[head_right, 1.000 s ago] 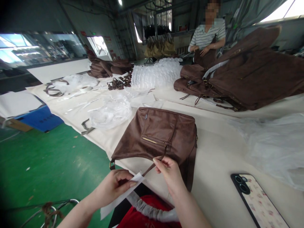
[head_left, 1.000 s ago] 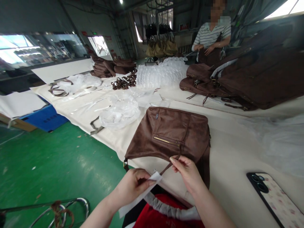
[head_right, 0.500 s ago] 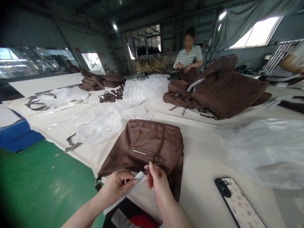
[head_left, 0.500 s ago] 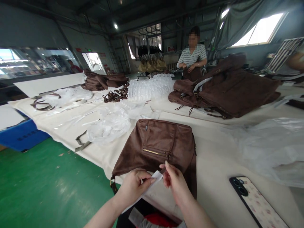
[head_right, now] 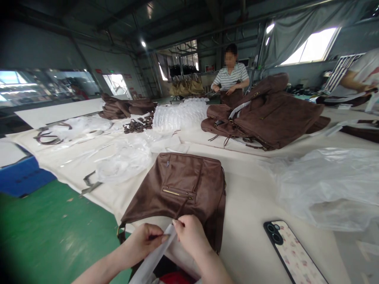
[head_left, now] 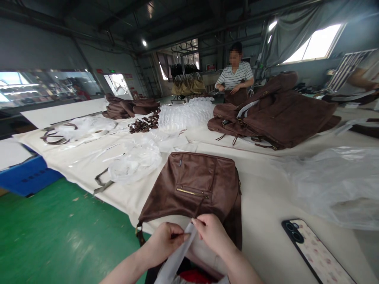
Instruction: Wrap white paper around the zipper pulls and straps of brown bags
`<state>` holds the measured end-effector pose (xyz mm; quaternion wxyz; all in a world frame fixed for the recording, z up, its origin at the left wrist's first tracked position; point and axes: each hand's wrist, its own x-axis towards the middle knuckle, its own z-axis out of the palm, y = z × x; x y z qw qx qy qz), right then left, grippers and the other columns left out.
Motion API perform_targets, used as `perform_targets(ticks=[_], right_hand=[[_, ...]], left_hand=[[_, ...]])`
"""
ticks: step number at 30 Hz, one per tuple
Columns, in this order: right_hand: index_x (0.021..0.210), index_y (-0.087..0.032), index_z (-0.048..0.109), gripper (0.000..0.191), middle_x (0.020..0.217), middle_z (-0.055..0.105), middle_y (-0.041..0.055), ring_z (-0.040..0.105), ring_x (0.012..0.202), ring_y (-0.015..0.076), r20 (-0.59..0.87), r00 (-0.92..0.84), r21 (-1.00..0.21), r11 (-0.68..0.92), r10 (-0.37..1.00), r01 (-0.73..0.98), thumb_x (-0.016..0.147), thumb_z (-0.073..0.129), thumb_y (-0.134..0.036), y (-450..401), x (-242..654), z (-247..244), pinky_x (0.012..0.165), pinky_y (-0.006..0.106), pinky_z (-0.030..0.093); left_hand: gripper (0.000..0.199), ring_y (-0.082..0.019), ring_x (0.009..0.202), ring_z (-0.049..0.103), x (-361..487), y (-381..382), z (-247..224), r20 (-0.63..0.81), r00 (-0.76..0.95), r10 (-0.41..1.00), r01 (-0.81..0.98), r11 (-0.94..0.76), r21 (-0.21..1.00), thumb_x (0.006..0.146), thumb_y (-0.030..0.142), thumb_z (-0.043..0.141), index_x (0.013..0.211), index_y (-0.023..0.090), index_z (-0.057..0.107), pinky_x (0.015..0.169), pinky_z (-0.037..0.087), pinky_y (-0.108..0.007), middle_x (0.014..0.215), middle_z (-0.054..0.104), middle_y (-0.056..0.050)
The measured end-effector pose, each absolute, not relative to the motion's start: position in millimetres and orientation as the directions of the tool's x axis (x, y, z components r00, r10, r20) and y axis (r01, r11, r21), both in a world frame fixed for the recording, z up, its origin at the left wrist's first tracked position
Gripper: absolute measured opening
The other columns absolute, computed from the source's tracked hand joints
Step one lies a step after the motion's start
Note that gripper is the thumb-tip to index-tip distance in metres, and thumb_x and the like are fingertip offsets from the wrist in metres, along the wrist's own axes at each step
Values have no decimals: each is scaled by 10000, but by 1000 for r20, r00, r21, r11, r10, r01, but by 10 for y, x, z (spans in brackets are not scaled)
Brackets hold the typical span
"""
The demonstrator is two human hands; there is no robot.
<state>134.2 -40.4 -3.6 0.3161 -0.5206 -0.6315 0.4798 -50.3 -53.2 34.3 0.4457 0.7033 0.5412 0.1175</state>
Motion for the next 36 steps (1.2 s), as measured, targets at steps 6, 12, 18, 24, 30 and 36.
perform_targets(ticks=[6,12,18,24,30,36], right_hand=[[865,-218,690,143,801,703,46,642,727,190,163,-182,-663,244,970,707,838,551,-197,-210,1688,275,675,280,438],[1172,-271,653,360,1192,586,71,642,935,185,285,-254,-548,374,924,748,864,512,-149,81,1832,182,877,305,486],[1054,-311,715,258,1197,564,58,650,877,175,331,-295,-498,432,896,752,902,528,-222,86,1769,57,822,304,514],[1119,-281,683,290,1117,588,57,651,867,182,343,-273,-507,422,899,752,880,545,-192,91,1761,35,807,301,514],[1125,-239,655,335,1102,602,63,638,919,196,342,-236,-560,399,910,726,849,522,-105,100,1788,-15,867,312,497],[996,-254,701,293,1052,602,55,634,900,186,355,-214,-616,400,910,679,847,510,-90,115,1790,-36,871,300,497]], left_hand=[[453,-96,547,253,-539,-481,335,-253,339,906,653,-32,757,856,497,468,548,185,355,498,187,-245,572,277,35],[418,-100,578,285,-495,-408,423,-218,366,905,647,-79,758,846,460,466,551,171,402,516,214,-230,599,310,29],[428,-100,568,269,-447,-368,420,-240,340,909,660,-49,750,840,494,440,558,176,398,506,202,-235,596,294,29],[415,-106,558,255,-324,-222,407,-217,272,938,711,-44,701,813,496,438,542,187,375,511,182,-253,582,269,30],[403,-104,552,257,-201,3,369,-171,317,933,703,-110,703,817,461,459,533,186,379,522,186,-255,571,264,36],[436,-100,551,270,-148,137,256,-109,324,940,687,-154,711,859,464,447,535,176,407,514,199,-242,578,268,38]])
